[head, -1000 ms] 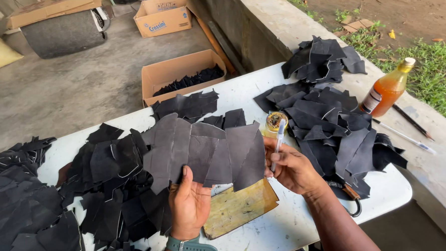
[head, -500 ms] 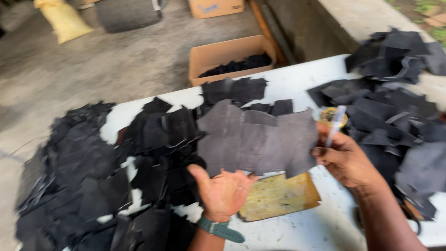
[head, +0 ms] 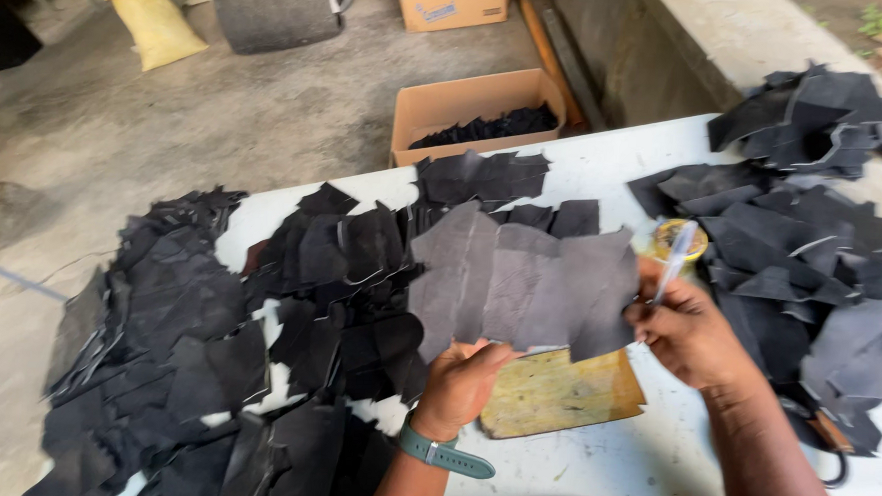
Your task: The person arranges black rubber pieces on a table, applies a substance from a small jar, and uses a wooden template and marker to trace outlines. They then cut the rubber pieces with shears and place the finished pieces into a cardboard box.
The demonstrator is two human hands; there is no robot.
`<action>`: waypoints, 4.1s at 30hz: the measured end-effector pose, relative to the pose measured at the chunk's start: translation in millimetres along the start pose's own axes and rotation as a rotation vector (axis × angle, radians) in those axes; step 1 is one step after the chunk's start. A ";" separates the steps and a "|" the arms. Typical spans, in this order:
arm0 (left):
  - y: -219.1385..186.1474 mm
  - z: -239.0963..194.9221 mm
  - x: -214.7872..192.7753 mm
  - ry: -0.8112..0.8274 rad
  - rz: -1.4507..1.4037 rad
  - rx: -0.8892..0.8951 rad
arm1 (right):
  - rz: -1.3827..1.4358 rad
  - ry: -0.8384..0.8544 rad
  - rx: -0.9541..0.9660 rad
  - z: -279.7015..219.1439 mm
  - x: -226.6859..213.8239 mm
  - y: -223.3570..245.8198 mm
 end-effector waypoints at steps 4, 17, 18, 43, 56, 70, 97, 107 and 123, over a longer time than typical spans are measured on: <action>-40.0 4.0 11.2 -0.303 0.073 0.550 | -0.698 -0.229 0.173 -25.1 1.5 -2.7; -181.3 208.0 48.6 -0.246 -0.629 0.464 | -1.196 -0.173 0.378 -33.1 57.8 8.8; -184.4 224.2 46.6 -0.254 -0.548 0.402 | -1.209 -0.158 0.436 -32.1 61.1 9.3; -55.3 39.4 28.4 -0.136 0.814 0.643 | -1.209 -0.411 0.143 7.5 24.7 -5.4; -67.0 167.7 71.8 -0.325 1.025 0.313 | -1.378 -0.723 0.346 118.1 -10.4 -51.9; -64.3 173.6 76.1 -0.302 1.125 0.364 | -0.863 -0.719 0.044 118.9 1.1 -50.6; -43.4 72.9 -10.7 0.153 0.111 0.200 | -1.046 -0.155 0.207 26.3 41.1 -22.7; -44.5 54.7 -32.9 0.368 0.069 0.131 | -1.547 -0.076 -0.568 -50.2 114.4 38.4; 20.4 68.3 65.5 0.645 0.423 0.190 | -1.469 0.043 -0.599 -139.6 129.8 20.4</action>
Point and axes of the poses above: each hand's wrist, its own z-axis towards the middle knuckle, its own x-axis out of the palm, y = z × x, the point moved 2 cm from there along z, towards the middle knuckle, and after that the axes turned 3 degrees about -y, right-handed, at the moved point
